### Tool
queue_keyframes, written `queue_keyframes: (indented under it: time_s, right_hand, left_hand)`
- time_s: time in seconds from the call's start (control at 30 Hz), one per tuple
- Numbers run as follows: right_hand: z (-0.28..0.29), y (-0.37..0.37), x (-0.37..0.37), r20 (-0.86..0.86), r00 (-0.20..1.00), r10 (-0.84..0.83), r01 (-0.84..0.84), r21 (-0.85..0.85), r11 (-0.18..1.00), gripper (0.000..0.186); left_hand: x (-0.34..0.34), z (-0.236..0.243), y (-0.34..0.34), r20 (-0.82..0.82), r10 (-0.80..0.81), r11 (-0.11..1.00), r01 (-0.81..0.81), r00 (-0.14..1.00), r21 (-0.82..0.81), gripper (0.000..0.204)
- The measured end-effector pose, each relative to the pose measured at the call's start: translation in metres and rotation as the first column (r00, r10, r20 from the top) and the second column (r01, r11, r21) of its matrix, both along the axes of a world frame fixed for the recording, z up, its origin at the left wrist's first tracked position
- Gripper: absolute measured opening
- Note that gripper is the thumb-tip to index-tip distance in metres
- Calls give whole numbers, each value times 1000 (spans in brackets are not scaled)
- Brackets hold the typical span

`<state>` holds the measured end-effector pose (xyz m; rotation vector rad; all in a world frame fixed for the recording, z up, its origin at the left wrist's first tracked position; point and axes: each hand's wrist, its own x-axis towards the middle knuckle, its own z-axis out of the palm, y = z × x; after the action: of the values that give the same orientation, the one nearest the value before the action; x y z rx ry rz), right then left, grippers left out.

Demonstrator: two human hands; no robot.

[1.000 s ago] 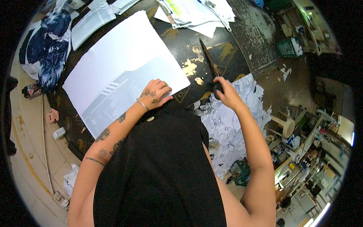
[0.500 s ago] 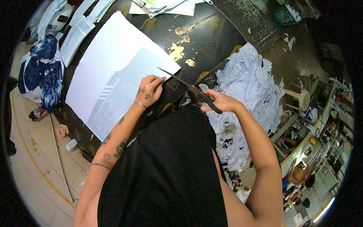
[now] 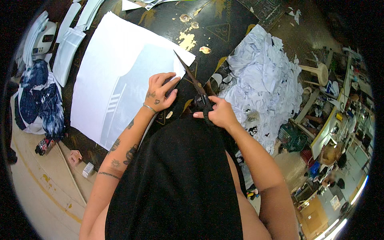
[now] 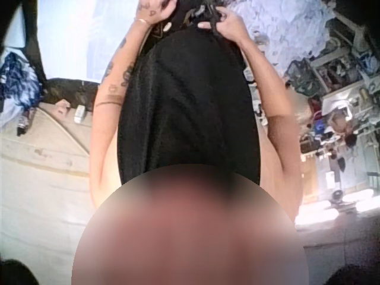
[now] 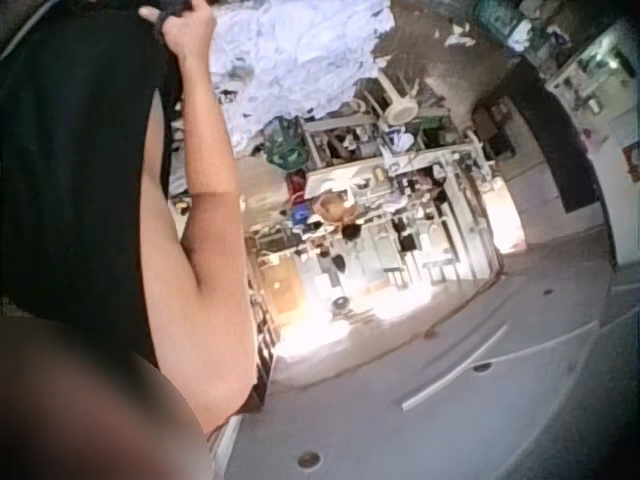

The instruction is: The person uses shears to cut white fabric pieces on a table. They repeatedly unfold, align, and cut the fabric into rectangular sections, then fold and stack the cut pieces. The person also handles a blue and white printed jersey, cutting along its edges and folding the resulting pieces.

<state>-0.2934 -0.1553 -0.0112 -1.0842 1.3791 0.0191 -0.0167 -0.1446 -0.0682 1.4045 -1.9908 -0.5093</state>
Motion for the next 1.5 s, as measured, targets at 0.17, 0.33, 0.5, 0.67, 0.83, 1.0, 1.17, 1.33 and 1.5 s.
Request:
queue_keyframes:
  time_s: [0.17, 0.33, 0.5, 0.67, 0.83, 1.0, 1.17, 1.33, 1.5]
  right_hand:
    - [4, 19, 20, -166, 986, -30, 26, -24, 999, 67]
    - [0, 8, 18, -151, 987, -58, 49, -64, 997, 71]
    - [55, -70, -24, -272, 931, 243, -248, 16, 969, 78]
    - [66, -162, -44, -222, 744, 630, -653, -42, 756, 79]
    - [15, -181, -9, -96, 785, 612, -619, -65, 783, 82]
    - [29, -183, 5, -311, 696, 648, -679, 9, 734, 82]
    - [28, -199, 28, -182, 720, 670, -690, -87, 719, 86]
    - [9, -203, 37, -285, 721, 632, -684, -150, 714, 62]
    - [55, -271, 60, -230, 616, 754, -760, 80, 645, 76]
  left_hand:
    - [0, -4, 3, -7, -13, 1000, 13, 1000, -5, 41]
    - [6, -7, -1, -43, -7, 1000, 9, 999, 25, 42]
    - [19, -8, -4, 72, 138, 990, -141, 988, 32, 51]
    - [17, -10, 4, 313, 239, 960, -272, 919, 64, 60]
    - [14, -13, 5, 338, 250, 955, -289, 907, 71, 68]
    - [16, -10, 3, 346, 244, 953, -290, 906, 88, 71]
    - [14, -11, 3, 340, 242, 953, -288, 909, 92, 71]
    - [18, -13, 7, 325, 234, 952, -284, 917, 117, 69]
    - [5, -2, -2, 245, 363, 905, -403, 899, 134, 66]
